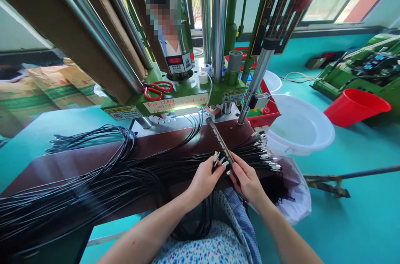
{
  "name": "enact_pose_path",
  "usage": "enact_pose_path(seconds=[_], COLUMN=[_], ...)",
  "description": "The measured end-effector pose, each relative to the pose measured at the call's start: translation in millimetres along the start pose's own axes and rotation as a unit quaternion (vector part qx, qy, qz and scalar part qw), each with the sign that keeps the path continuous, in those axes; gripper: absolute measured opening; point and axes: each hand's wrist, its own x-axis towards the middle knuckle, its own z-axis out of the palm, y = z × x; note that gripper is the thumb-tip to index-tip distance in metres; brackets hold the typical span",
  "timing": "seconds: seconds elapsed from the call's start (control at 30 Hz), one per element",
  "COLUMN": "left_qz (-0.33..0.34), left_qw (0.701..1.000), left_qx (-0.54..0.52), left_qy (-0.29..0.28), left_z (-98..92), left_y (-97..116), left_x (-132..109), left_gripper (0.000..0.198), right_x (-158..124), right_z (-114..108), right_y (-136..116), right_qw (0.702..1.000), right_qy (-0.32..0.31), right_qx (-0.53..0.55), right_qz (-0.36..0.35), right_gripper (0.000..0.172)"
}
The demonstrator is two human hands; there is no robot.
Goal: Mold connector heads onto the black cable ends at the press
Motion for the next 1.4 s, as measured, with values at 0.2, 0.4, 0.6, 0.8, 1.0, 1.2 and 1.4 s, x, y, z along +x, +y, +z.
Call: enact_pose_path(seconds=[0.2, 0.4, 0.6, 0.8, 1.0, 1.2, 1.4], left_qz=[0.005, 0.001, 0.021, 0.011, 0.001, 0.02, -0.097], left_qw=[0.999, 0.993, 0.999, 0.996, 0.997, 1.0, 0.927], left_qx=[-0.04, -0.094, 0.032, 0.092, 0.079, -0.018, -0.354], left_qy=[0.004, 0.073, 0.016, -0.002, -0.009, 0.004, 0.077], left_z=[-3.4, -19.9, -17.5, -16.0, -18.5, -26.4, -49.1], left_y=[1, 6, 7, 8, 3, 1, 10], left_x=[-1, 0, 3, 6, 3, -5, -11], left_gripper=[0.016, 0.033, 0.028, 0.027, 0.027, 0.031, 0.036], right_x=[-1, 0, 0, 0, -1, -2, 1], right_z=[3, -5, -5, -8, -4, -3, -10], right_y=[0, -1, -1, -5, -4, -4, 2], right_qw=[0.999, 0.998, 0.999, 0.997, 0.991, 0.995, 0.999], right_qy=[-0.011, 0.005, -0.026, -0.065, -0.084, -0.06, -0.025], right_qx=[-0.046, 0.063, 0.02, -0.039, -0.098, -0.074, -0.034], right_qz=[-0.017, 0.007, 0.008, 0.005, -0.022, -0.021, 0.003], right_gripper=[0.06, 0.059, 0.055, 0.062, 0.059, 0.059, 0.055])
